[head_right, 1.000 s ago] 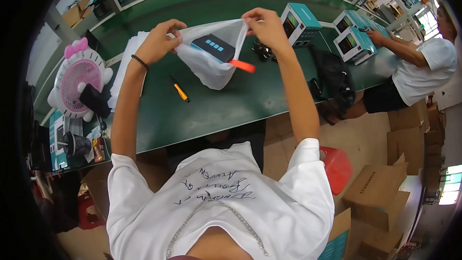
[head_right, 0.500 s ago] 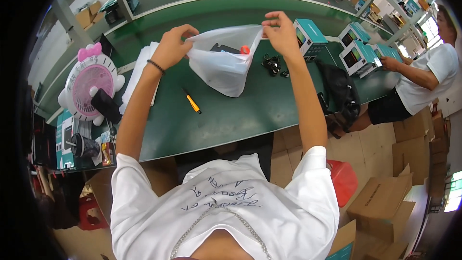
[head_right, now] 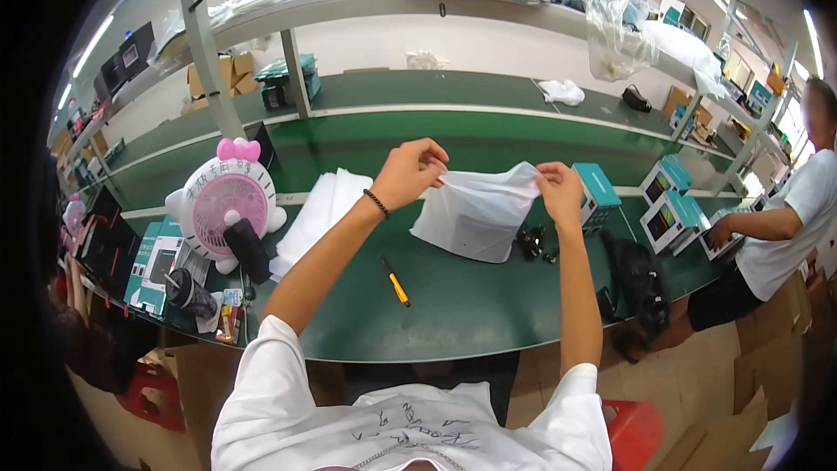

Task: Packing electronic items into boxes on an assembly line.

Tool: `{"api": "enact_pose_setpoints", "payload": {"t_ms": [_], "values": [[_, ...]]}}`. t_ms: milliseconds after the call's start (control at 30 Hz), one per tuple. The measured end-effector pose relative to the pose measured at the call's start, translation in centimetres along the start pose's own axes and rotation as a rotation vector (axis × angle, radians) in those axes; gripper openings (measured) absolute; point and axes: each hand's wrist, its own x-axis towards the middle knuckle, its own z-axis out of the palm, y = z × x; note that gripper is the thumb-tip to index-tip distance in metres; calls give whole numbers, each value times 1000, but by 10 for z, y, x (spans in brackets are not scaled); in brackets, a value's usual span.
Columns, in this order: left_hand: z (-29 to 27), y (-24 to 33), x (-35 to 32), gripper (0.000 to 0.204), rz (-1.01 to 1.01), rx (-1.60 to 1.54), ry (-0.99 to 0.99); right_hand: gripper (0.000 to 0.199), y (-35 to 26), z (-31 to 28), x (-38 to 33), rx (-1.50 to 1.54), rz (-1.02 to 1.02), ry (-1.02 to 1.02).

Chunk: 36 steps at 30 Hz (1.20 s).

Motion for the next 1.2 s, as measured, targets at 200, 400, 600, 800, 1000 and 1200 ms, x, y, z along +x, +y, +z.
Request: {"api": "enact_pose_setpoints", "payload": {"t_ms": [200, 400, 600, 800, 1000, 1200], "values": [[-53, 73, 63, 17, 542, 217, 312, 24, 23, -44, -10, 51, -63, 212], [-166, 169, 220, 41, 956, 848, 436, 27, -49, -11, -38, -57, -93, 348], [-151, 178, 221, 42, 896, 986, 107, 24, -82, -28, -58, -35, -282, 383], [-189, 218, 72, 30, 1140, 665, 810, 37, -131, -12, -59, 102, -427, 475], [-98, 198, -152, 27, 743, 346, 943, 59, -219, 17, -79, 255, -638, 281], [-50, 127, -222, 22, 394, 264, 793, 66, -236, 74, -141, 269, -366, 10]]}}
